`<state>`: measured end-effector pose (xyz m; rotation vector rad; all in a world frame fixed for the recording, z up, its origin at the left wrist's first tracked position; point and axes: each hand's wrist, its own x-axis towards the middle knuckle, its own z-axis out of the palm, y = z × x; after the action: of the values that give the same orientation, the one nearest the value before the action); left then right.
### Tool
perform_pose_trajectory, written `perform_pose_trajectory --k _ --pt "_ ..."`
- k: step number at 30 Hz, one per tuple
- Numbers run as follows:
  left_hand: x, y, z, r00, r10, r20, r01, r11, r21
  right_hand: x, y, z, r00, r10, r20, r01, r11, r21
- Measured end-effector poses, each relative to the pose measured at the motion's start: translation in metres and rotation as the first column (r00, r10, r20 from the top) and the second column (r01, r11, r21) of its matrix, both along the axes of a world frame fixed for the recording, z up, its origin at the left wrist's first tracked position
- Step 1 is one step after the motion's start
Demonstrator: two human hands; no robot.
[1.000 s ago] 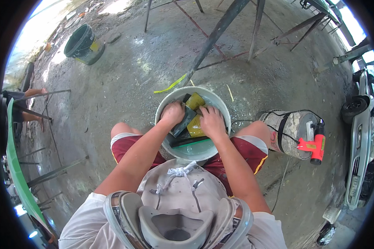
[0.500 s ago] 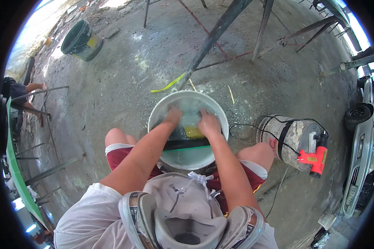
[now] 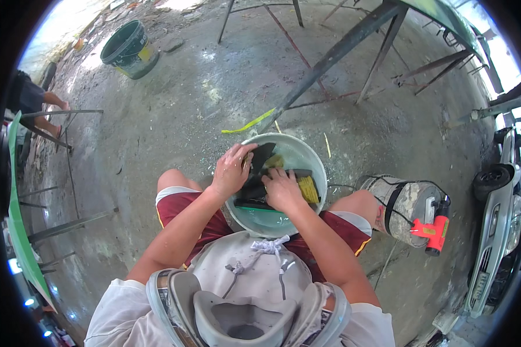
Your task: The person sands a car hood using a sanding block, selects and wets sandpaper in a bucket of water, and wet sands the car hood.
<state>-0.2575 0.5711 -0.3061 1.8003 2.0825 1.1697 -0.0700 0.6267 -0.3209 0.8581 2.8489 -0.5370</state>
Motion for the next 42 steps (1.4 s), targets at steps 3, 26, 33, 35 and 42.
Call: perform_pose_trajectory --k 3,26,33,35,42 --pt "-0.001 -0.005 -0.004 0.995 -0.057 0.087 0.054 0.998 0.038 0.008 0.021 -0.018 0.993 -0.001 0.116 0.012 0.996 -0.093" --pt "-0.004 -0.002 -0.008 0.996 -0.035 0.086 0.031 0.998 0.048 -0.005 -0.02 -0.041 0.979 -0.169 0.115 0.154 0.98 0.127" --pt "-0.007 0.009 -0.017 0.995 -0.002 0.103 0.0 1.0 0.02 -0.027 0.004 -0.052 0.92 -0.085 0.382 0.054 0.994 0.09" --pt "-0.006 0.006 -0.015 0.995 0.022 0.102 -0.027 0.999 0.045 -0.024 0.002 -0.053 0.946 -0.088 0.313 0.048 0.99 0.135" --pt "0.002 -0.009 -0.03 0.979 0.096 0.178 -0.096 0.995 -0.009 -0.02 -0.017 -0.076 0.943 -0.155 0.296 0.112 0.981 0.158"
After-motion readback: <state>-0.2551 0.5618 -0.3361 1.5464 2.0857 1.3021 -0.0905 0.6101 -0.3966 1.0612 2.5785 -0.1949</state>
